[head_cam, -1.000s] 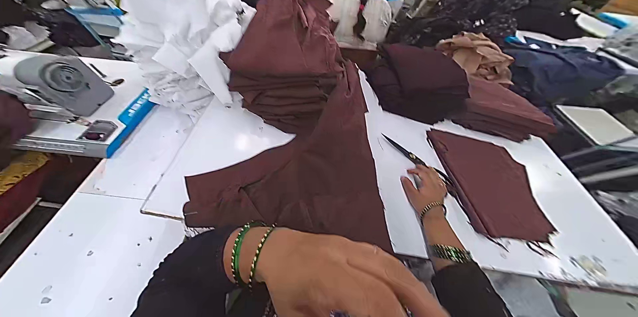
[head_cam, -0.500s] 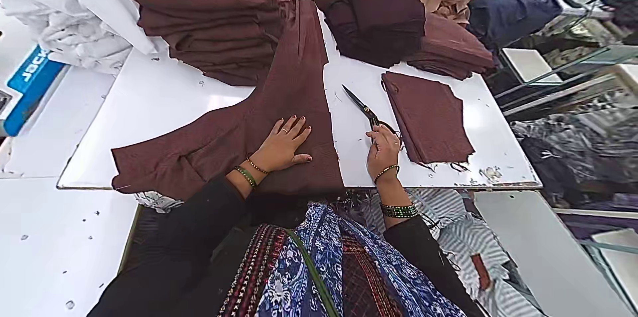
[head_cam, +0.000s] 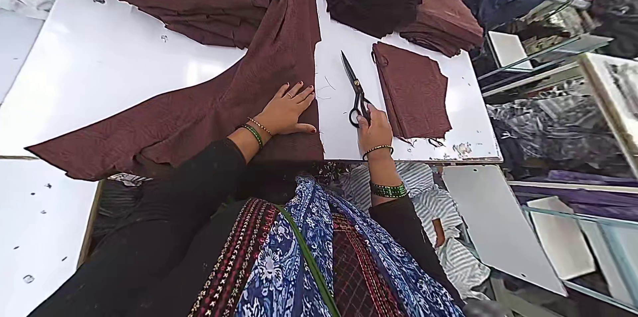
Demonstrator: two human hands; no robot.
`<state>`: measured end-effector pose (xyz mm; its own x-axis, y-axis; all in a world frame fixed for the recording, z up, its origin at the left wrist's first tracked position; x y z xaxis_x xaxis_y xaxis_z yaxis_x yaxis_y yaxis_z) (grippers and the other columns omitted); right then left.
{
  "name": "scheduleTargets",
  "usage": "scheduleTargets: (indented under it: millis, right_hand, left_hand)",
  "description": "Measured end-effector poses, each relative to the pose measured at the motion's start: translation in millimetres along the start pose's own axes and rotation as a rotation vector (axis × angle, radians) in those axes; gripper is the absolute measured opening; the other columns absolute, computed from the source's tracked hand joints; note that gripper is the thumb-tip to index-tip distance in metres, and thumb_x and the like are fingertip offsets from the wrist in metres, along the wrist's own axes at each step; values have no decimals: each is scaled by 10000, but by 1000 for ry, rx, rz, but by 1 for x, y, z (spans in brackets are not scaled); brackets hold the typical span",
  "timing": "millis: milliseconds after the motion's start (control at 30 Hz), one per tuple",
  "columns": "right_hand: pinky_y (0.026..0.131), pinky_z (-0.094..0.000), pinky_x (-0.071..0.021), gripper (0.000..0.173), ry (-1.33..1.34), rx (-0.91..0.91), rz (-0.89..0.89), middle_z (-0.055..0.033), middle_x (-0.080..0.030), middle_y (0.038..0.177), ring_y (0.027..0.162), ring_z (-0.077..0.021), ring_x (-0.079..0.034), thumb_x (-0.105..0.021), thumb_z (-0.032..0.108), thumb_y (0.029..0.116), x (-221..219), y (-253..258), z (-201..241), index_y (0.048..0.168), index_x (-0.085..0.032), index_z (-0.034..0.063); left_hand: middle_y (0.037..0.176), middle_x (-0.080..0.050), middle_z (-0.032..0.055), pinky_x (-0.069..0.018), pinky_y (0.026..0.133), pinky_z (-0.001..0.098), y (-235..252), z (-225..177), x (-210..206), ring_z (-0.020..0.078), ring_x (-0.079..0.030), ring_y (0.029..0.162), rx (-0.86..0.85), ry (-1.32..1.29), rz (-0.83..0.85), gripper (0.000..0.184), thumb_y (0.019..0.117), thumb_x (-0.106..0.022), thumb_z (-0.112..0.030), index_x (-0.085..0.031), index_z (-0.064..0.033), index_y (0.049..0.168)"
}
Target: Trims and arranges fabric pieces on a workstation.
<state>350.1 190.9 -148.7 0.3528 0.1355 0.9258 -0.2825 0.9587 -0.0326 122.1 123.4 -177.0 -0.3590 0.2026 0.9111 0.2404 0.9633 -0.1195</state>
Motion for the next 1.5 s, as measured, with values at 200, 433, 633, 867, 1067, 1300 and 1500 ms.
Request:
scheduleTargets:
  millis: [200,433,633,867,1067,1300,1500]
  right_hand:
    - [904,-584,-485,449,-71,-288,396,-257,-671,1050,1005,-391,-651,-746,293,938,17,-15,2,1184,-616,-60]
    - [560,-244,-481,419,522,-182,641,36,-536,673,540,-43,-518,-760,265,843,10,-119,-31,1035,-549,-42]
    - [750,-169,-490,722,506,-212,988,63,-578,923,800,58,-562,-686,572,803,15,-178,-52,1209,-473,15]
    - [656,-225,-430,607,303,-186,944,42,-457,781,665,-18,-456,-688,458,879,9,-153,-14,1170,-456,-21]
    - [594,-163,-379,468,377,-196,841,104,-416,678,579,41,-409,-694,431,910,4,-155,-13,1024,-482,30]
    - [644,-212,-426,781,341,-182,918,71,-449,772,654,1,-449,-680,667,802,1,-143,-7,1148,-465,1]
    - [598,-139,-376,585,469,-200,776,123,-417,689,589,62,-411,-675,614,862,1,-141,-4,974,-484,72]
  left_hand:
    - [1698,-259,85,-114,1226,619,1,7,11,342,-170,1578,47,-25,28,1051,828,-672,-727,-334,-112,1610]
    - [1716,-201,86,-29,1215,676,18,22,17,346,-112,1591,68,-5,-6,1113,809,-634,-784,-278,-124,1632]
    - [1727,-103,151,2,1204,704,26,27,22,407,-23,1589,110,-3,25,1259,755,-641,-833,-147,-107,1657]
    - [1719,-92,191,10,1187,734,26,27,25,456,-5,1577,119,-44,33,1222,748,-701,-788,-237,-92,1638]
    - [1721,-64,193,20,1180,742,26,27,25,459,10,1576,120,-46,54,1248,729,-720,-787,-232,-87,1639]
    - [1725,-53,180,47,1170,751,26,28,25,450,39,1577,126,-52,59,1266,710,-742,-782,-217,-108,1645]
    - [1728,-48,167,51,1169,751,26,27,28,435,36,1581,146,-70,75,1251,722,-749,-765,-207,-123,1650]
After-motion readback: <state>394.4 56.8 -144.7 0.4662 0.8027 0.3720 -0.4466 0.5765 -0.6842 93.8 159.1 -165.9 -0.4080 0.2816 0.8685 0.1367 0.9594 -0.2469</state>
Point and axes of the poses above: each hand's wrist, its own y-axis towards the middle knuckle, its own x-axis out of the back of the hand, z = x × y, the point moved 5 cm from there along y, towards the middle knuckle
